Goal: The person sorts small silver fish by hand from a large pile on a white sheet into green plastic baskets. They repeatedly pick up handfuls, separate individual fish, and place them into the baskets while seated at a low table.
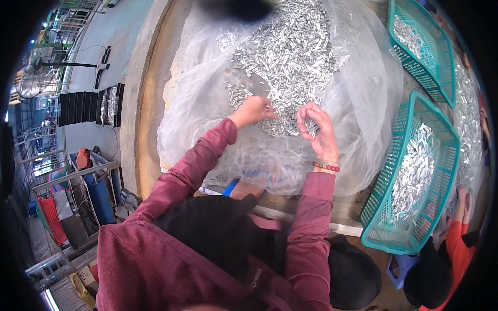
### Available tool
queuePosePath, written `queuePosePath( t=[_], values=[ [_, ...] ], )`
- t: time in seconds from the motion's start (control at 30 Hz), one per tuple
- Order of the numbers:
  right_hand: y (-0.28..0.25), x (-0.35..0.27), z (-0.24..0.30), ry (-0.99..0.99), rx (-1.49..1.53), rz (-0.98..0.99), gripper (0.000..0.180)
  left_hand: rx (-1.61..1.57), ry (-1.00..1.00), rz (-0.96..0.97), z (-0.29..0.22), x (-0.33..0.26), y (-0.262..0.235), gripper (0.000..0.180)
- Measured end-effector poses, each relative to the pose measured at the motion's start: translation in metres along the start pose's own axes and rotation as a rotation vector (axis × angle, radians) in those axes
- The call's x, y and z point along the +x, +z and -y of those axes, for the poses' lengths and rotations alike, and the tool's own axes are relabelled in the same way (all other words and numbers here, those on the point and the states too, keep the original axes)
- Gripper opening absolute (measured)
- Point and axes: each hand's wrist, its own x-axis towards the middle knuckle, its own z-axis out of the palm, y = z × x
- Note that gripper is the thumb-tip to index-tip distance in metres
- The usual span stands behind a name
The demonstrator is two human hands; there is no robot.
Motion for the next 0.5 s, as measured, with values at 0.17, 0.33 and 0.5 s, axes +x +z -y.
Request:
queuePosePath(
  t=[0.17, 0.33, 0.5],
  values=[
    [-0.016, 0.016, -0.024, 0.1, -0.93, -0.268, 0.034, 0.144, -0.049, -0.077, 0.004, 0.004, 0.023, 0.034],
    [-0.015, 0.001, -0.064, 0.241, -1.614, -0.437, 0.029, -0.369, -0.163, -0.096, 0.001, 0.001, -0.032, 0.028],
    [-0.017, 0.006, -0.078, 0.156, -1.571, -0.488, 0.024, -1.549, -0.135, 0.05, 0.0, -0.013, -0.069, 0.021]
  ],
)
